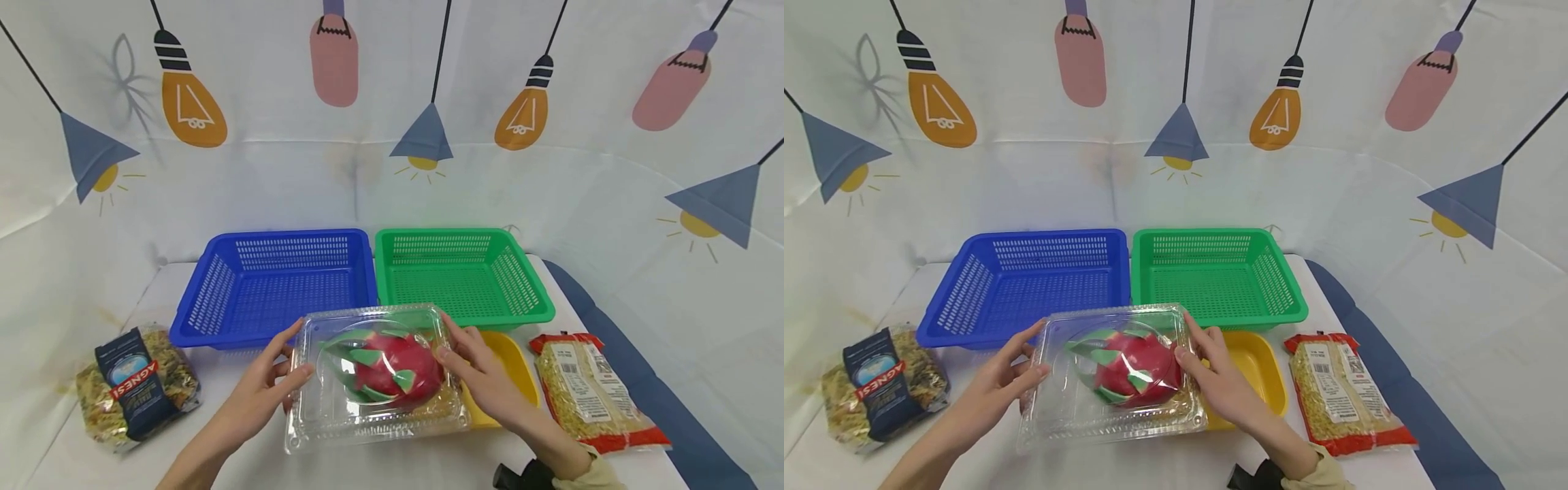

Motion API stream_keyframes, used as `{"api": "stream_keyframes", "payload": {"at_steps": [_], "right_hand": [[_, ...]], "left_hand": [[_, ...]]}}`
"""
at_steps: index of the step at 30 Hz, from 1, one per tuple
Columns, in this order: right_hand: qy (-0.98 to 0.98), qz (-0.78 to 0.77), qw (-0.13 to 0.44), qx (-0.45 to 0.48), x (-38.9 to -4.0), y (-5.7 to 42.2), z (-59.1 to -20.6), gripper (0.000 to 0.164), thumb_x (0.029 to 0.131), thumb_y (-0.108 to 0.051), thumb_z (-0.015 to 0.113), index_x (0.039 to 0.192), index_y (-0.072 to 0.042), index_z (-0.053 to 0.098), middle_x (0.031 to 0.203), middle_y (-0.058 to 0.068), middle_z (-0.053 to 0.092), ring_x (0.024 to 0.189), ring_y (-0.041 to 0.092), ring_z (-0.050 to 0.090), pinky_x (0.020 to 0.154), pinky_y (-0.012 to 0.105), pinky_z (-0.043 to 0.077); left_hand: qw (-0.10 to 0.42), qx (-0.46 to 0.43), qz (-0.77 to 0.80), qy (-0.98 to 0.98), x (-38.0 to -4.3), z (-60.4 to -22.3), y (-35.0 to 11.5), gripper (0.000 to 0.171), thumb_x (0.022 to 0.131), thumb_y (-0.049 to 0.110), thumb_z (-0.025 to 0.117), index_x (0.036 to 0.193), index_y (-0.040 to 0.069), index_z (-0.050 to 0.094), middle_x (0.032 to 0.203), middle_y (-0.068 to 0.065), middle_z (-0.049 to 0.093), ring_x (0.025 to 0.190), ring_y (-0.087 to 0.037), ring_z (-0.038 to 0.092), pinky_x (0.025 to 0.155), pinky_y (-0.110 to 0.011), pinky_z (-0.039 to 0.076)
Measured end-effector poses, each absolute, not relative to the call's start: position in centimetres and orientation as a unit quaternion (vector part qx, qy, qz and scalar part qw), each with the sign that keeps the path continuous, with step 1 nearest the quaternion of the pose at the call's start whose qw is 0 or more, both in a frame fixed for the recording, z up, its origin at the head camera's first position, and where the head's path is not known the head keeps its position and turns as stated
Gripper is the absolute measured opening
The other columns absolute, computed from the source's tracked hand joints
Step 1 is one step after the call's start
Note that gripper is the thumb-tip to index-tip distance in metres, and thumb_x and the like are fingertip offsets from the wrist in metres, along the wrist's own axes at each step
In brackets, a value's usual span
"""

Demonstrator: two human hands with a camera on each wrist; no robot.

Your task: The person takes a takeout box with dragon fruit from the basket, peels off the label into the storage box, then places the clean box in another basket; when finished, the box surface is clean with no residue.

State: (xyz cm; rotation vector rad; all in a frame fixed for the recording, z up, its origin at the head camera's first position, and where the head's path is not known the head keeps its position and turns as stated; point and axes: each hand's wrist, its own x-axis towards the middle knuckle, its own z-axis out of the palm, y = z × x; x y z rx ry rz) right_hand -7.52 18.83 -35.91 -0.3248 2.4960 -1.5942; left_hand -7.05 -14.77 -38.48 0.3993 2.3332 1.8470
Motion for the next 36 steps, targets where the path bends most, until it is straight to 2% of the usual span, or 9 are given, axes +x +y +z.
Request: {"api": "stream_keyframes", "payload": {"at_steps": [5,10,15,23,27,29,31,33,36], "right_hand": [[0.838,-0.533,0.06,-0.102,-8.3,20.2,-35.2,0.056,0.105,-0.025,0.05,0.157,-0.011,0.034,0.102,0.011,0.038,0.105,0.027,0.044,0.074,0.027,0.043],[0.849,-0.52,0.049,-0.086,-9.1,21.5,-34.8,0.055,0.105,-0.025,0.05,0.156,-0.01,0.035,0.104,0.01,0.04,0.106,0.025,0.045,0.078,0.026,0.044],[0.862,-0.5,0.037,-0.078,-9.7,22.8,-34.4,0.054,0.106,-0.025,0.048,0.156,-0.007,0.035,0.109,0.011,0.046,0.107,0.024,0.044,0.079,0.027,0.047],[0.879,-0.473,0.038,-0.042,-11.2,24.4,-34.1,0.057,0.107,-0.031,0.046,0.157,-0.009,0.032,0.116,0.013,0.046,0.113,0.026,0.041,0.085,0.034,0.043],[0.878,-0.477,0.035,-0.032,-12.2,24.9,-33.9,0.058,0.107,-0.031,0.046,0.158,-0.008,0.029,0.112,0.014,0.043,0.102,0.025,0.043,0.078,0.03,0.044],[0.876,-0.48,0.04,-0.025,-12.7,25.2,-33.7,0.059,0.107,-0.032,0.046,0.158,-0.009,0.027,0.116,0.016,0.042,0.101,0.026,0.042,0.077,0.029,0.045],[0.87,-0.489,0.051,-0.022,-13.1,25.5,-33.5,0.059,0.107,-0.031,0.045,0.159,-0.011,0.025,0.125,0.02,0.041,0.108,0.031,0.044,0.084,0.036,0.049],[0.864,-0.498,0.063,-0.025,-13.6,25.8,-33.4,0.06,0.108,-0.03,0.044,0.16,-0.012,0.022,0.14,0.025,0.035,0.124,0.038,0.041,0.095,0.047,0.048],[0.855,-0.513,0.075,-0.03,-14.4,26.4,-33.2,0.06,0.108,-0.029,0.043,0.16,-0.011,0.019,0.153,0.028,0.025,0.134,0.043,0.035,0.095,0.048,0.048]], "left_hand": [[0.081,0.133,0.609,0.778,-8.7,-37.8,-13.5,0.071,0.099,0.017,0.062,0.159,0.016,0.025,0.105,-0.014,0.039,0.062,-0.008,0.05,0.053,-0.031,0.053],[0.101,0.126,0.616,0.771,-10.5,-37.4,-12.1,0.071,0.098,0.017,0.063,0.159,0.017,0.026,0.107,-0.015,0.04,0.063,-0.011,0.052,0.053,-0.032,0.053],[0.107,0.133,0.624,0.762,-12.4,-37.5,-10.7,0.072,0.096,0.013,0.063,0.159,0.016,0.027,0.104,-0.013,0.038,0.057,-0.008,0.046,0.053,-0.033,0.054],[0.121,0.134,0.636,0.751,-14.7,-37.5,-8.6,0.076,0.092,0.009,0.061,0.159,0.016,0.026,0.102,-0.01,0.042,0.06,-0.008,0.047,0.056,-0.034,0.057],[0.125,0.128,0.639,0.748,-15.9,-37.5,-7.7,0.077,0.091,0.007,0.059,0.159,0.019,0.026,0.101,-0.009,0.043,0.063,-0.011,0.049,0.058,-0.037,0.058],[0.128,0.128,0.639,0.747,-16.4,-37.5,-7.2,0.077,0.091,0.007,0.057,0.16,0.019,0.025,0.1,-0.009,0.043,0.063,-0.012,0.049,0.059,-0.038,0.058],[0.128,0.13,0.638,0.748,-17.0,-37.5,-6.8,0.077,0.091,0.007,0.056,0.16,0.019,0.024,0.099,-0.009,0.044,0.063,-0.013,0.05,0.059,-0.038,0.058],[0.128,0.133,0.634,0.751,-17.5,-37.4,-6.4,0.077,0.091,0.009,0.056,0.16,0.018,0.024,0.099,-0.008,0.046,0.062,-0.014,0.052,0.061,-0.038,0.057],[0.125,0.137,0.629,0.755,-18.4,-37.2,-5.9,0.076,0.091,0.011,0.055,0.16,0.017,0.024,0.098,-0.009,0.049,0.06,-0.014,0.054,0.064,-0.037,0.057]]}}
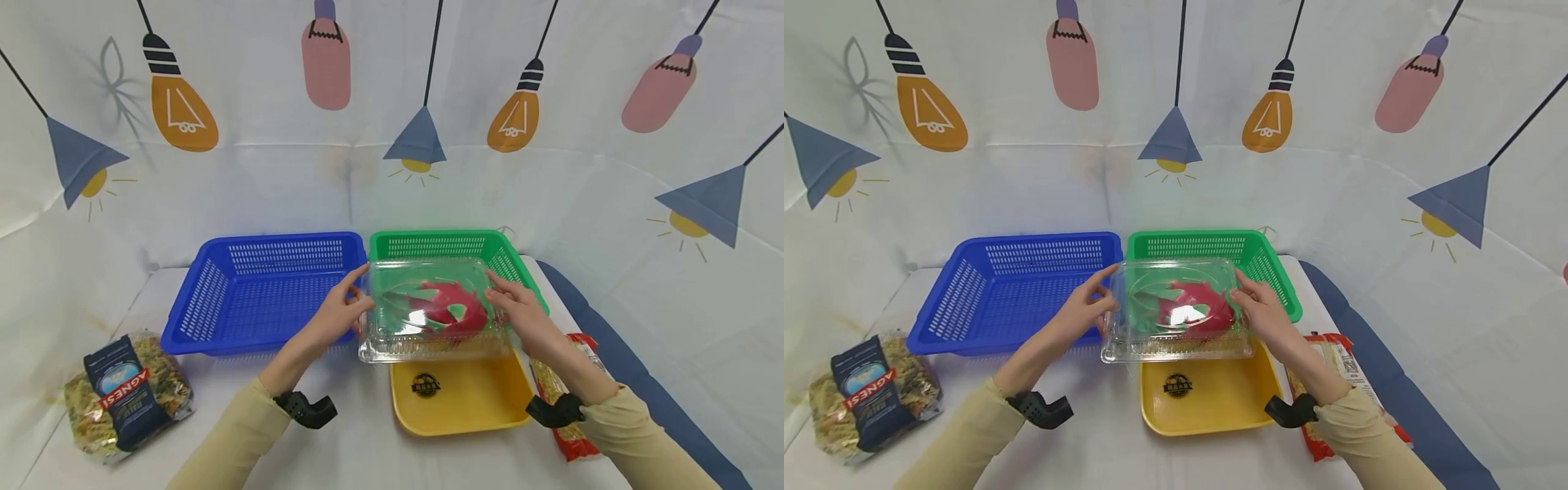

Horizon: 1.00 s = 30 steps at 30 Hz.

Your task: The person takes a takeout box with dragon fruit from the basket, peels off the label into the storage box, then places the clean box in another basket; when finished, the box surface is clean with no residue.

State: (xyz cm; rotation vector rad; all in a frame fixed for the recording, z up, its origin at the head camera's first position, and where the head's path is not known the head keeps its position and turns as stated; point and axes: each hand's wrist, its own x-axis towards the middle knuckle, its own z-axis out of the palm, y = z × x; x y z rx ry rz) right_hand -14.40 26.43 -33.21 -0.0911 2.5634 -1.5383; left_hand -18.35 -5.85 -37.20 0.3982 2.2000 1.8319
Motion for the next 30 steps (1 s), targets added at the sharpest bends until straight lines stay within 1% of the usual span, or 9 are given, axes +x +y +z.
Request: {"api": "stream_keyframes", "payload": {"at_steps": [4,7,10,11,18,22,25,27,30], "right_hand": [[0.847,-0.522,0.093,-0.031,-15.7,27.3,-33.1,0.062,0.108,-0.03,0.043,0.161,-0.012,0.015,0.163,0.024,0.016,0.121,0.038,0.043,0.077,0.034,0.048],[0.844,-0.524,0.107,-0.027,-16.7,27.9,-33.1,0.062,0.108,-0.031,0.043,0.161,-0.014,0.015,0.165,0.019,0.014,0.092,0.029,0.05,0.079,0.035,0.046],[0.842,-0.526,0.117,-0.022,-17.6,28.4,-33.0,0.062,0.108,-0.032,0.044,0.161,-0.016,0.016,0.162,0.019,0.022,0.073,0.02,0.046,0.084,0.036,0.043],[0.838,-0.531,0.122,-0.02,-17.9,28.6,-33.0,0.062,0.108,-0.032,0.044,0.161,-0.016,0.016,0.16,0.02,0.025,0.066,0.02,0.04,0.082,0.037,0.042],[0.828,-0.543,0.14,0.0,-19.9,29.8,-32.9,0.063,0.107,-0.033,0.046,0.161,-0.017,0.018,0.148,0.021,0.034,0.075,0.011,0.045,0.089,0.035,0.043],[0.826,-0.543,0.151,0.004,-21.0,30.5,-32.8,0.063,0.107,-0.033,0.045,0.161,-0.017,0.017,0.127,0.019,0.043,0.073,0.014,0.048,0.098,0.045,0.042],[0.825,-0.541,0.163,-0.003,-21.8,30.9,-32.9,0.064,0.108,-0.031,0.045,0.162,-0.016,0.014,0.129,0.019,0.041,0.074,0.015,0.047,0.107,0.055,0.038],[0.824,-0.541,0.171,-0.007,-22.3,31.1,-33.0,0.064,0.108,-0.029,0.045,0.162,-0.015,0.012,0.14,0.024,0.037,0.075,0.015,0.047,0.11,0.058,0.034],[0.823,-0.538,0.181,-0.01,-23.2,31.6,-33.4,0.064,0.108,-0.027,0.044,0.162,-0.015,0.012,0.159,0.025,0.022,0.077,0.014,0.048,0.109,0.057,0.036]], "left_hand": [[0.135,0.137,0.62,0.76,-19.5,-37.0,-5.3,0.077,0.091,0.015,0.056,0.16,0.02,0.023,0.099,-0.009,0.05,0.057,-0.014,0.058,0.069,-0.036,0.058],[0.147,0.139,0.616,0.761,-20.5,-36.9,-5.1,0.076,0.093,0.018,0.056,0.161,0.022,0.021,0.101,-0.01,0.051,0.055,-0.016,0.061,0.075,-0.037,0.058],[0.157,0.145,0.619,0.756,-21.4,-36.7,-5.0,0.076,0.093,0.017,0.056,0.161,0.021,0.02,0.101,-0.011,0.051,0.053,-0.016,0.062,0.077,-0.04,0.059],[0.161,0.145,0.621,0.753,-21.7,-36.6,-4.9,0.077,0.094,0.016,0.056,0.161,0.02,0.02,0.101,-0.012,0.05,0.054,-0.016,0.061,0.076,-0.041,0.059],[0.203,0.127,0.64,0.73,-23.9,-35.8,-3.9,0.08,0.094,0.01,0.058,0.162,0.019,0.016,0.101,-0.013,0.05,0.057,-0.014,0.058,0.067,-0.041,0.059],[0.224,0.109,0.635,0.731,-25.1,-35.2,-3.3,0.079,0.095,0.009,0.058,0.162,0.02,0.017,0.077,-0.008,0.06,0.055,-0.016,0.06,0.069,-0.043,0.06],[0.24,0.097,0.62,0.741,-26.0,-35.0,-2.9,0.078,0.096,0.01,0.059,0.161,0.019,0.018,0.064,-0.008,0.061,0.055,-0.018,0.062,0.074,-0.045,0.059],[0.248,0.094,0.609,0.748,-26.6,-35.1,-2.7,0.077,0.096,0.011,0.059,0.161,0.016,0.018,0.075,-0.01,0.065,0.057,-0.017,0.062,0.076,-0.045,0.059],[0.262,0.095,0.592,0.757,-27.1,-35.2,-2.3,0.077,0.098,0.012,0.059,0.161,0.012,0.016,0.103,-0.017,0.068,0.061,-0.018,0.063,0.078,-0.043,0.059]]}}
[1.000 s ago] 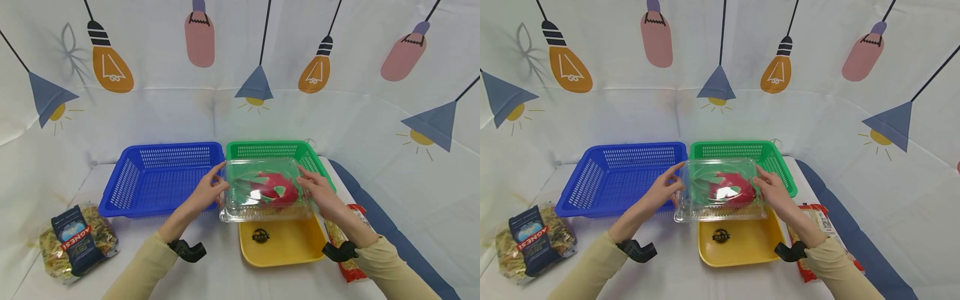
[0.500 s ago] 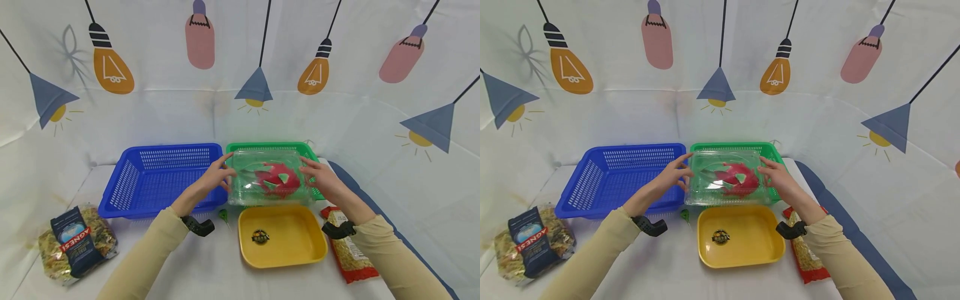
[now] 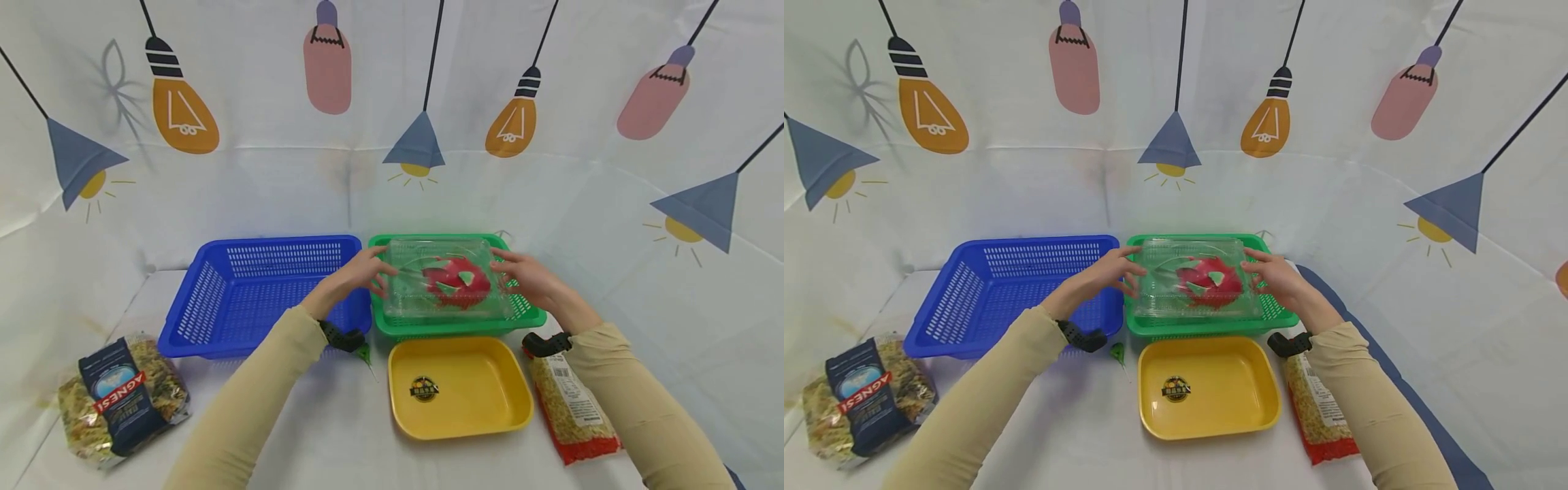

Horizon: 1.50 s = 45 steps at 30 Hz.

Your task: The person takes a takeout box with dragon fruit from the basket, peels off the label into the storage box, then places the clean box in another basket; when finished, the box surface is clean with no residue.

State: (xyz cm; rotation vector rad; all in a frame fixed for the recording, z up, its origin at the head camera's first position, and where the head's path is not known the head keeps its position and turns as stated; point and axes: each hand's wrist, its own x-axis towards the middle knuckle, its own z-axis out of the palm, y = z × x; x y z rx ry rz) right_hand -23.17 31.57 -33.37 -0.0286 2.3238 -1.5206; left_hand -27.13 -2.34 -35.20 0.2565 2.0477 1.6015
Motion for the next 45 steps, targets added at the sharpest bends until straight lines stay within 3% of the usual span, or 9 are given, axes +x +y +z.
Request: {"api": "stream_keyframes", "payload": {"at_steps": [6,11,18,23,30,34,39,42,45], "right_hand": [[0.832,-0.515,0.205,-0.004,-24.8,32.7,-34.2,0.063,0.109,-0.024,0.043,0.162,-0.012,0.011,0.159,0.028,0.021,0.091,0.02,0.05,0.102,0.048,0.043],[0.837,-0.499,0.225,0.012,-25.8,32.9,-34.6,0.063,0.108,-0.021,0.043,0.162,-0.011,0.011,0.159,0.028,0.022,0.09,0.023,0.048,0.096,0.044,0.047],[0.847,-0.473,0.239,0.03,-26.6,33.0,-35.9,0.062,0.108,-0.018,0.043,0.161,-0.009,0.013,0.162,0.027,0.016,0.077,0.02,0.05,0.082,0.037,0.05],[0.852,-0.457,0.253,0.035,-27.2,33.3,-37.0,0.062,0.108,-0.018,0.042,0.161,-0.009,0.011,0.163,0.027,0.014,0.082,0.02,0.054,0.084,0.036,0.052],[0.846,-0.464,0.26,0.038,-27.8,33.6,-38.2,0.062,0.107,-0.012,0.042,0.161,-0.006,0.011,0.162,0.029,0.013,0.09,0.027,0.052,0.092,0.045,0.049],[0.85,-0.459,0.256,0.036,-28.0,33.6,-38.3,0.061,0.107,-0.012,0.042,0.16,-0.003,0.013,0.162,0.029,0.012,0.106,0.031,0.051,0.098,0.047,0.048],[0.861,-0.444,0.245,0.036,-28.1,33.5,-38.3,0.059,0.108,-0.012,0.042,0.159,-0.001,0.015,0.16,0.03,0.018,0.097,0.026,0.055,0.094,0.044,0.052],[0.866,-0.436,0.245,0.037,-28.3,33.5,-38.4,0.059,0.108,-0.013,0.042,0.159,-0.001,0.015,0.16,0.03,0.018,0.101,0.03,0.057,0.097,0.046,0.051],[0.864,-0.436,0.25,0.038,-28.6,33.5,-38.6,0.059,0.108,-0.014,0.041,0.16,-0.002,0.014,0.161,0.03,0.016,0.119,0.042,0.053,0.103,0.05,0.047]], "left_hand": [[0.289,0.104,0.551,0.776,-27.9,-35.6,-1.3,0.074,0.1,0.015,0.057,0.161,0.007,0.015,0.147,-0.022,0.048,0.082,-0.024,0.068,0.08,-0.038,0.059],[0.288,0.118,0.498,0.81,-28.1,-36.0,-0.1,0.069,0.102,0.013,0.053,0.159,0.0,0.015,0.15,-0.025,0.04,0.074,-0.021,0.065,0.081,-0.037,0.058],[0.291,0.134,0.447,0.835,-28.4,-37.3,1.0,0.051,0.104,0.009,0.047,0.149,-0.008,0.03,0.104,-0.014,0.047,0.056,-0.014,0.045,0.067,-0.033,0.046],[0.292,0.127,0.46,0.829,-28.5,-38.5,1.5,0.054,0.104,0.004,0.042,0.153,-0.007,0.022,0.107,-0.016,0.041,0.052,-0.012,0.025,0.061,-0.034,0.032],[0.286,0.123,0.433,0.846,-28.7,-39.1,2.3,0.051,0.1,-0.002,0.034,0.15,-0.006,0.025,0.067,-0.002,0.028,0.049,-0.012,0.019,0.06,-0.034,0.028],[0.281,0.115,0.423,0.854,-29.0,-39.1,2.6,0.045,0.101,-0.002,0.034,0.146,-0.007,0.03,0.063,-0.001,0.026,0.047,-0.012,0.02,0.06,-0.035,0.029],[0.272,0.112,0.421,0.858,-29.3,-39.2,3.0,0.049,0.101,-0.003,0.035,0.149,-0.007,0.029,0.08,-0.009,0.04,0.047,-0.011,0.02,0.057,-0.033,0.029],[0.267,0.114,0.421,0.859,-29.5,-39.5,3.2,0.052,0.103,-0.001,0.036,0.153,-0.006,0.025,0.115,-0.019,0.049,0.047,-0.01,0.021,0.058,-0.034,0.032],[0.263,0.108,0.423,0.86,-29.7,-39.7,3.3,0.056,0.104,0.0,0.036,0.157,-0.003,0.02,0.152,-0.021,0.034,0.047,-0.011,0.023,0.062,-0.036,0.035]]}}
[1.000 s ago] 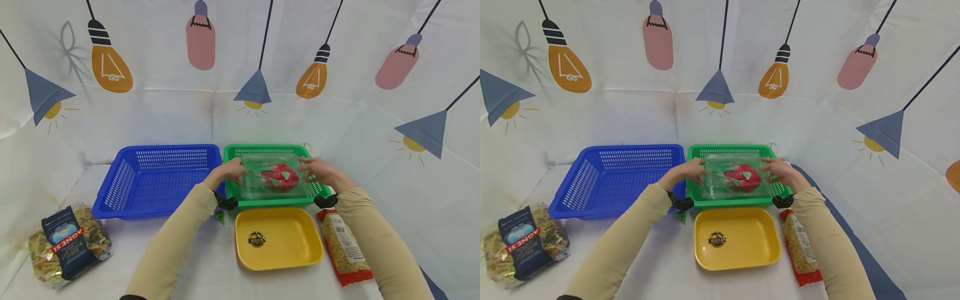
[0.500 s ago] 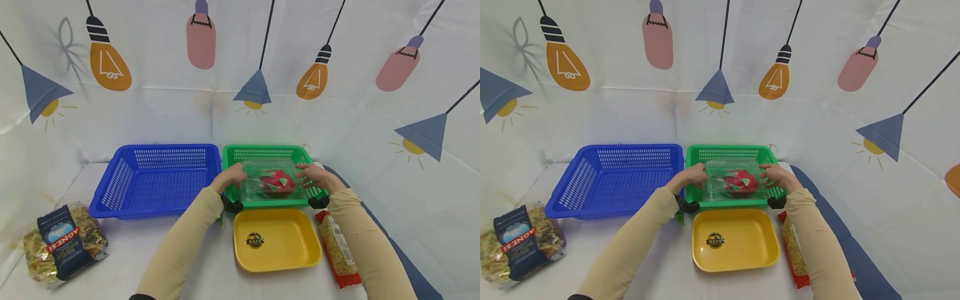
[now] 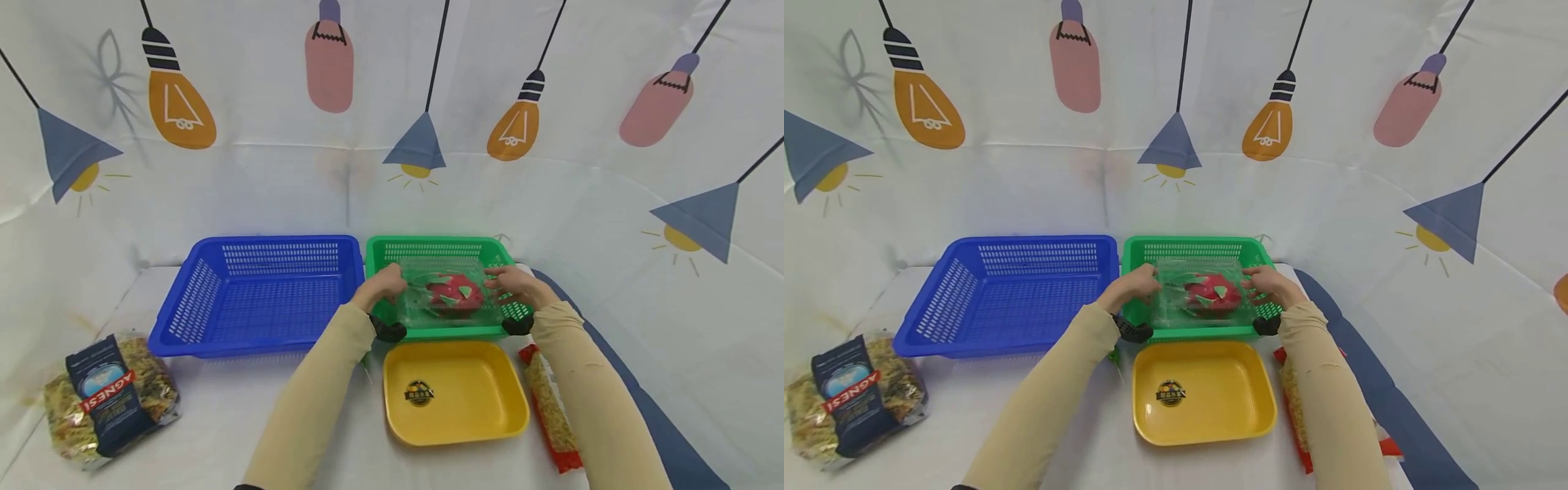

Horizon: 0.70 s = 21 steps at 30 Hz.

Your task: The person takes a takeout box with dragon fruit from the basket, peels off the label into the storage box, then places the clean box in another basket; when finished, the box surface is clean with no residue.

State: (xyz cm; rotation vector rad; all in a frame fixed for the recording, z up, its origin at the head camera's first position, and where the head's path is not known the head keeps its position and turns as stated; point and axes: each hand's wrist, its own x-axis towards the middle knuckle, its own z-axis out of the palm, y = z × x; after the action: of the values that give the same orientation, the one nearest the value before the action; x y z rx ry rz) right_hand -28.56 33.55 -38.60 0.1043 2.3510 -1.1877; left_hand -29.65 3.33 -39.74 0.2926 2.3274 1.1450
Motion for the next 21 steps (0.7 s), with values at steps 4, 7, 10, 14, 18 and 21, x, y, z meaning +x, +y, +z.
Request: {"api": "stream_keyframes", "payload": {"at_steps": [4,7,10,14,18,21], "right_hand": [[0.86,-0.438,0.257,0.041,-28.98,33.48,-38.76,0.059,0.109,-0.014,0.039,0.16,-0.002,0.012,0.161,0.03,0.014,0.136,0.049,0.04,0.107,0.054,0.043],[0.863,-0.435,0.253,0.05,-29.17,33.38,-38.87,0.057,0.109,-0.014,0.038,0.16,-0.003,0.014,0.162,0.028,0.013,0.135,0.047,0.042,0.107,0.053,0.043],[0.867,-0.429,0.245,0.055,-29.11,33.26,-38.84,0.057,0.109,-0.014,0.038,0.159,-0.003,0.015,0.162,0.028,0.012,0.133,0.045,0.044,0.106,0.054,0.043],[0.869,-0.428,0.242,0.056,-28.93,33.09,-38.75,0.056,0.109,-0.014,0.037,0.159,-0.003,0.014,0.162,0.028,0.013,0.132,0.045,0.045,0.106,0.054,0.043],[0.872,-0.423,0.238,0.061,-28.86,32.94,-38.77,0.056,0.109,-0.014,0.037,0.16,-0.004,0.015,0.161,0.028,0.017,0.114,0.037,0.053,0.104,0.051,0.046],[0.873,-0.422,0.236,0.066,-28.85,32.96,-38.77,0.056,0.109,-0.014,0.038,0.16,-0.005,0.016,0.161,0.028,0.02,0.107,0.034,0.053,0.102,0.05,0.048]], "left_hand": [[0.26,0.101,0.428,0.86,-29.75,-39.79,3.47,0.056,0.103,0.001,0.036,0.157,-0.002,0.021,0.162,-0.019,0.023,0.047,-0.011,0.023,0.064,-0.036,0.036],[0.255,0.097,0.431,0.86,-29.67,-39.76,3.62,0.055,0.103,0.001,0.035,0.157,-0.002,0.022,0.162,-0.02,0.025,0.047,-0.01,0.022,0.063,-0.035,0.034],[0.251,0.091,0.438,0.859,-29.67,-39.88,3.8,0.056,0.103,0.0,0.034,0.157,-0.002,0.021,0.161,-0.02,0.026,0.048,-0.01,0.021,0.062,-0.034,0.033],[0.248,0.089,0.437,0.86,-29.84,-40.2,3.99,0.056,0.103,0.0,0.033,0.157,-0.002,0.019,0.159,-0.02,0.028,0.047,-0.009,0.021,0.057,-0.03,0.032],[0.248,0.09,0.43,0.863,-29.98,-40.49,4.16,0.056,0.104,0.002,0.031,0.158,-0.001,0.017,0.155,-0.02,0.031,0.048,-0.01,0.02,0.053,-0.027,0.03],[0.246,0.094,0.422,0.868,-30.0,-40.67,4.28,0.055,0.105,0.004,0.029,0.158,-0.001,0.016,0.157,-0.02,0.028,0.05,-0.01,0.021,0.055,-0.028,0.03]]}}
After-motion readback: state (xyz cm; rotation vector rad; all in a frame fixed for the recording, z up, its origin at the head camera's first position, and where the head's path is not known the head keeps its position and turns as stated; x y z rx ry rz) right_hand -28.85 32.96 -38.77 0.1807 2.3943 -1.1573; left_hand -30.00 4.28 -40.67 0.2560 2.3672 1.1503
